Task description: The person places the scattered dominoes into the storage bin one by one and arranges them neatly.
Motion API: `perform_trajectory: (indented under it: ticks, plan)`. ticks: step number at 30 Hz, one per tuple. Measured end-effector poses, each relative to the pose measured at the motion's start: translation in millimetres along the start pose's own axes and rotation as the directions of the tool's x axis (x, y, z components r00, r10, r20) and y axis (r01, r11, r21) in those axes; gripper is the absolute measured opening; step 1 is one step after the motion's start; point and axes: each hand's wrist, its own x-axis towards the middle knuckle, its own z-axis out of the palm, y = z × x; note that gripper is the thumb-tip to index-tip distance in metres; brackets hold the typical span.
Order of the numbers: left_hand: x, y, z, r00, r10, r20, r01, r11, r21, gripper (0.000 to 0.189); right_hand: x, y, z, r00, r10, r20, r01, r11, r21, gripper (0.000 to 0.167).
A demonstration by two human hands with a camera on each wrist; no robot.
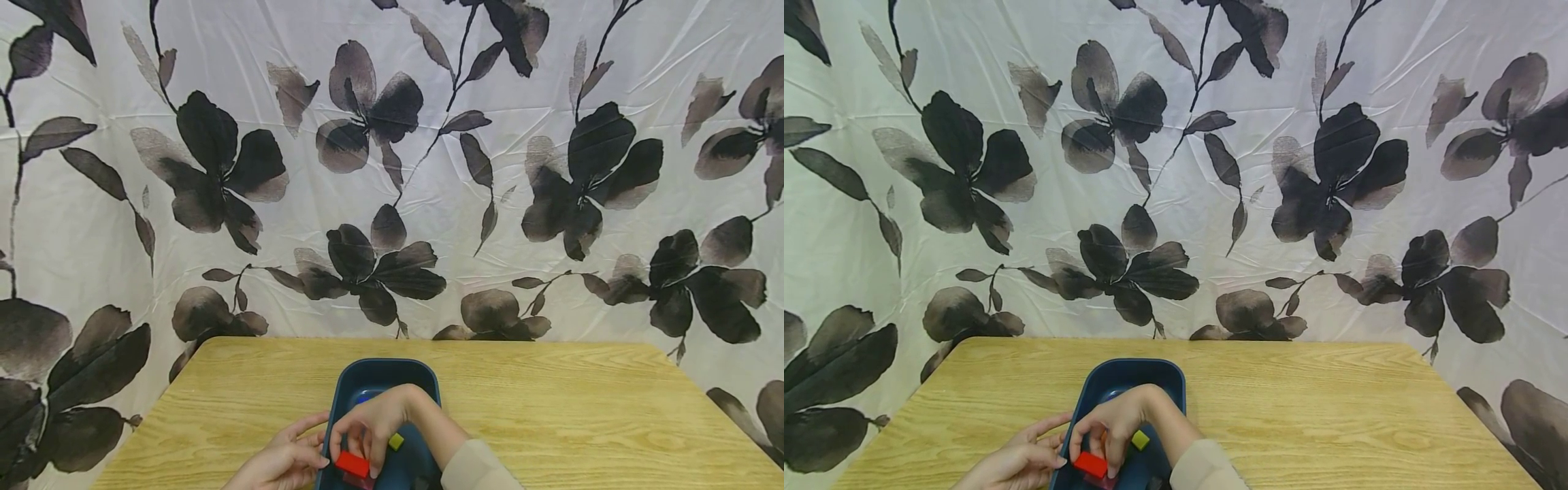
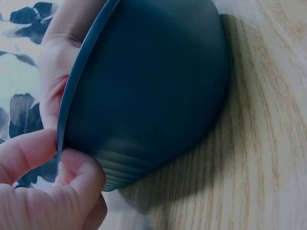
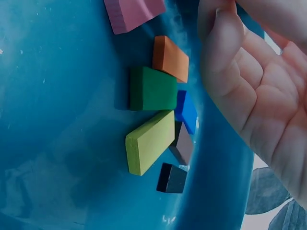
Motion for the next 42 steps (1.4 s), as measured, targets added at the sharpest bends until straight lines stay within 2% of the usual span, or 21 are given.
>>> perform_trajectory:
  ticks: [6, 13, 18, 20, 25, 28, 42]
  plan:
    - [-0.3, 1.0, 2.8, 1.0, -0.008, 0.003, 0.008, 1.0, -0.007, 0.078, 2.8, 0.7, 0.7, 0.999, 0.031, 0.031, -0.032, 0.999, 0.012, 0.054]
    - [-0.7, 0.2, 1.6, 1.0, -0.002, -0.002, 0.002, 1.0, 0.001, 0.075, 7.4, 1.3, 3.2, 0.995, 0.05, 0.082, -0.05, 0.999, -0.006, 0.054]
    - [-2.0, -0.5, -0.6, 0.999, 0.006, 0.033, -0.006, 1.0, -0.013, 0.074, 11.5, 4.2, 3.6, 0.986, 0.056, 0.157, -0.058, 0.998, 0.012, 0.055]
    - [-2.5, -0.7, -1.4, 0.998, 0.009, 0.054, -0.008, 1.0, -0.018, 0.072, 12.6, 4.7, 4.1, 0.983, 0.077, 0.164, -0.084, 0.996, 0.033, 0.055]
    - [-2.7, -1.5, -2.1, 0.998, 0.016, 0.068, -0.016, 1.0, -0.011, 0.074, 15.2, 3.9, 7.1, 0.977, 0.163, 0.138, -0.172, 0.983, 0.059, 0.055]
    - [-2.5, -1.5, -1.6, 0.998, 0.012, 0.065, -0.01, 1.0, -0.018, 0.076, 16.4, 3.9, 7.6, 0.971, 0.189, 0.145, -0.197, 0.98, 0.039, 0.056]
    - [-1.7, -1.7, -2.2, 0.998, 0.007, 0.056, -0.008, 1.0, 0.013, 0.081, 15.7, 2.2, 9.9, 0.967, 0.219, 0.129, -0.224, 0.974, 0.031, 0.059]
